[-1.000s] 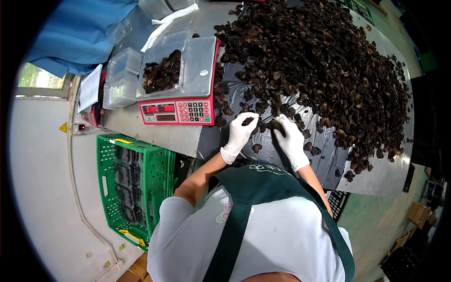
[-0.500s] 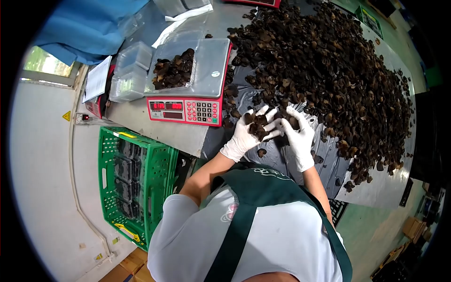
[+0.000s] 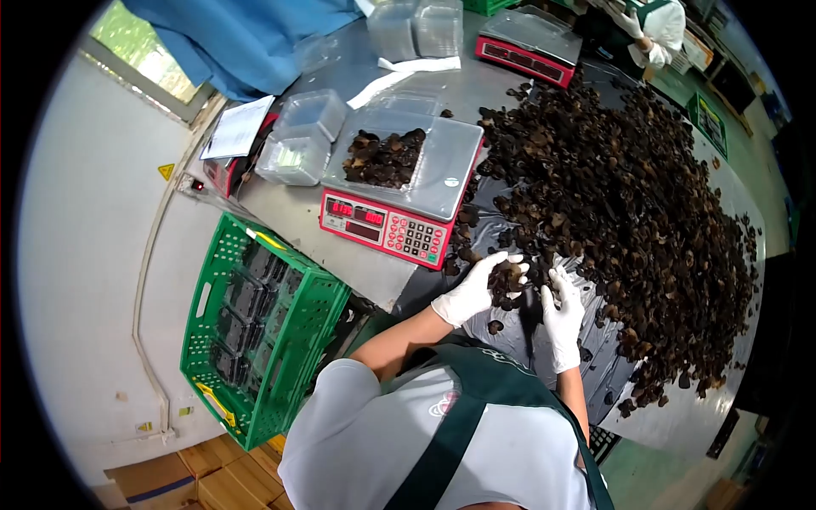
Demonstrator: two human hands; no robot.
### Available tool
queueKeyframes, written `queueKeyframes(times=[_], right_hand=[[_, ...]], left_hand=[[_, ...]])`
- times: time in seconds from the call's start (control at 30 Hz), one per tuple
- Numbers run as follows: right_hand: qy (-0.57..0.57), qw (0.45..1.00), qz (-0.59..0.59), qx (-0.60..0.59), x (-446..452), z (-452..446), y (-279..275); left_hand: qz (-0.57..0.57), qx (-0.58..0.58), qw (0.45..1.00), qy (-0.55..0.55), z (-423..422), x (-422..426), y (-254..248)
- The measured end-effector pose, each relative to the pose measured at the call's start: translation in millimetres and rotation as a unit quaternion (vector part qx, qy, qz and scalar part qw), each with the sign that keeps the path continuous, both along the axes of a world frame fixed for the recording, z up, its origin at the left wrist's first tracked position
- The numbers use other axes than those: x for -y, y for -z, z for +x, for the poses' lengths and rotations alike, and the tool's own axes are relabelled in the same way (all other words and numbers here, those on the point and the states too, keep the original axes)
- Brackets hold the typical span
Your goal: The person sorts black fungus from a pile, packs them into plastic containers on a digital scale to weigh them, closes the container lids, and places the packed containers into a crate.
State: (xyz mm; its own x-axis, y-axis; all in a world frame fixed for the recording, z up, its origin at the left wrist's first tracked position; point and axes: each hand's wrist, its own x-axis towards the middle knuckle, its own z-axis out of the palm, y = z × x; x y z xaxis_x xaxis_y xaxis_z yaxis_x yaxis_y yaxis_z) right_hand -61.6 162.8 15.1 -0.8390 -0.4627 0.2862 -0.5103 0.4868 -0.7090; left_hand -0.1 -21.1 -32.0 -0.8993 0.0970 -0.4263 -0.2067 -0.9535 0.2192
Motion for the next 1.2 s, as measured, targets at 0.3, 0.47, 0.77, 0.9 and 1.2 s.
queueKeyframes(times=[0.3, 0.47, 0.77, 0.9, 1.2], right_hand=[[-0.007, 0.998, 0.001, 0.062, -13.0, 9.3, 15.4], [-0.013, 0.998, 0.011, 0.061, -14.0, 11.3, 20.0], [-0.009, 0.999, 0.041, 0.023, -18.4, 16.4, 16.2], [-0.008, 0.999, 0.044, 0.027, -18.8, 18.2, 21.3], [-0.017, 0.999, 0.042, 0.009, -1.1, 34.8, 12.4]], left_hand=[[-0.317, -0.081, 0.909, -0.259, -15.4, 108.5, -110.9], [-0.620, -0.008, 0.628, -0.470, -24.2, 195.8, -119.3], [-0.776, 0.051, 0.475, -0.412, -7.1, 250.4, -123.9], [-0.690, 0.074, 0.568, -0.442, 21.9, 285.2, -122.2], [-0.661, 0.125, 0.618, -0.406, 75.8, 308.2, -112.1]])
